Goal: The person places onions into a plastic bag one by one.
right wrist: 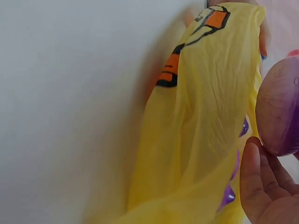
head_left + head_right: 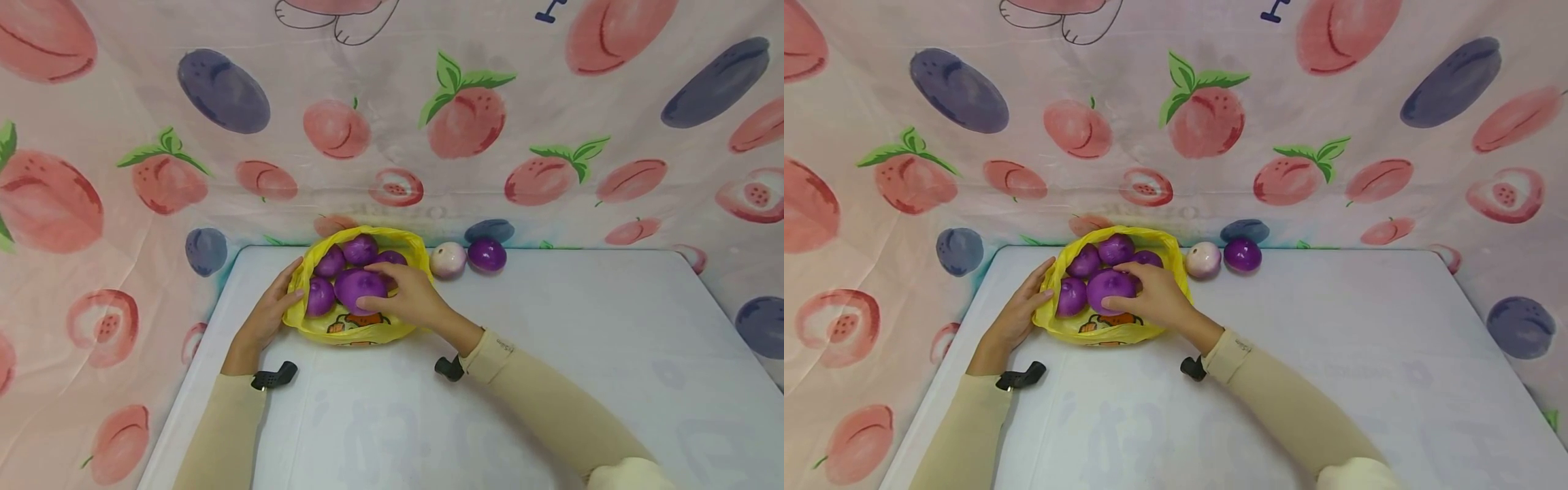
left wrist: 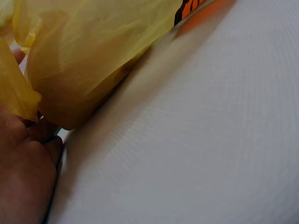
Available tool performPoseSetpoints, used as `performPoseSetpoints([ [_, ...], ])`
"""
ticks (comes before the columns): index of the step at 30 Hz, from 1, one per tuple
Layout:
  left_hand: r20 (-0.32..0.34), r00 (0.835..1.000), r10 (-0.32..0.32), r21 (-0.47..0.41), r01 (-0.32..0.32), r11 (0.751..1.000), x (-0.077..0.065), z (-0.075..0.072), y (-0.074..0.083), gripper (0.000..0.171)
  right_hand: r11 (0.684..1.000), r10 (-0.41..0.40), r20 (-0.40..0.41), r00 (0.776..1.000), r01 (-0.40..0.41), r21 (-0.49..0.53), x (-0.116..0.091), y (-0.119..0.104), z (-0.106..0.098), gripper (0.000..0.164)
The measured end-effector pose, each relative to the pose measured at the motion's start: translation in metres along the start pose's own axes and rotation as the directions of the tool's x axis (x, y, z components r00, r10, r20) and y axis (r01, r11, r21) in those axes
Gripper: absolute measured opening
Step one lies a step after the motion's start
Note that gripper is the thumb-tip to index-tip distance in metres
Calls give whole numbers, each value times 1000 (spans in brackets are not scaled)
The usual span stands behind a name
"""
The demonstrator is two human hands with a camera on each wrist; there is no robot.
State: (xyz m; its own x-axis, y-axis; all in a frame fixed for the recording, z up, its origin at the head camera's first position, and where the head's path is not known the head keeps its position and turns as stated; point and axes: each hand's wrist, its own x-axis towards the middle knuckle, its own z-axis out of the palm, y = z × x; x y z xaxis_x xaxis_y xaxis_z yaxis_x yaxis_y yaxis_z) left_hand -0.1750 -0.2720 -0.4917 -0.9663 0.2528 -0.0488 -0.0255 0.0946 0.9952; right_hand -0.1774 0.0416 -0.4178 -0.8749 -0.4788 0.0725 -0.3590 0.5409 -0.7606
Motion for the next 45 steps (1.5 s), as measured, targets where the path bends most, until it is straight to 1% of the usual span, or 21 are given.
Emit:
performPoseSetpoints([
  [7, -3, 1000, -1, 8, 1, 1000, 1, 0, -1, 67, 999, 15, 27, 1000, -16, 40, 3, -4, 10, 68],
  [11, -3, 1000, 2, 9, -2, 1000, 2, 0, -1, 67, 1000, 20, 38, 999, -20, 11, 5, -4, 16, 70],
  [18, 22, 1000, 8, -54, -6, 999, 4, -1, -4, 67, 999, 28, 54, 998, -27, -29, 7, -6, 23, 70],
  [28, 16, 1000, -3, -51, 3, 999, 3, -1, -4, 67, 999, -21, 62, 998, 24, -41, 9, -7, 37, 68],
  [35, 19, 1000, -6, -54, 7, 999, 2, 0, -3, 67, 999, -13, 79, 997, 17, -47, 8, -8, 42, 69],
  [45, 20, 1000, -3, -54, 4, 999, 1, 0, -3, 67, 999, -29, 90, 996, 32, -33, 9, -6, 51, 68],
])
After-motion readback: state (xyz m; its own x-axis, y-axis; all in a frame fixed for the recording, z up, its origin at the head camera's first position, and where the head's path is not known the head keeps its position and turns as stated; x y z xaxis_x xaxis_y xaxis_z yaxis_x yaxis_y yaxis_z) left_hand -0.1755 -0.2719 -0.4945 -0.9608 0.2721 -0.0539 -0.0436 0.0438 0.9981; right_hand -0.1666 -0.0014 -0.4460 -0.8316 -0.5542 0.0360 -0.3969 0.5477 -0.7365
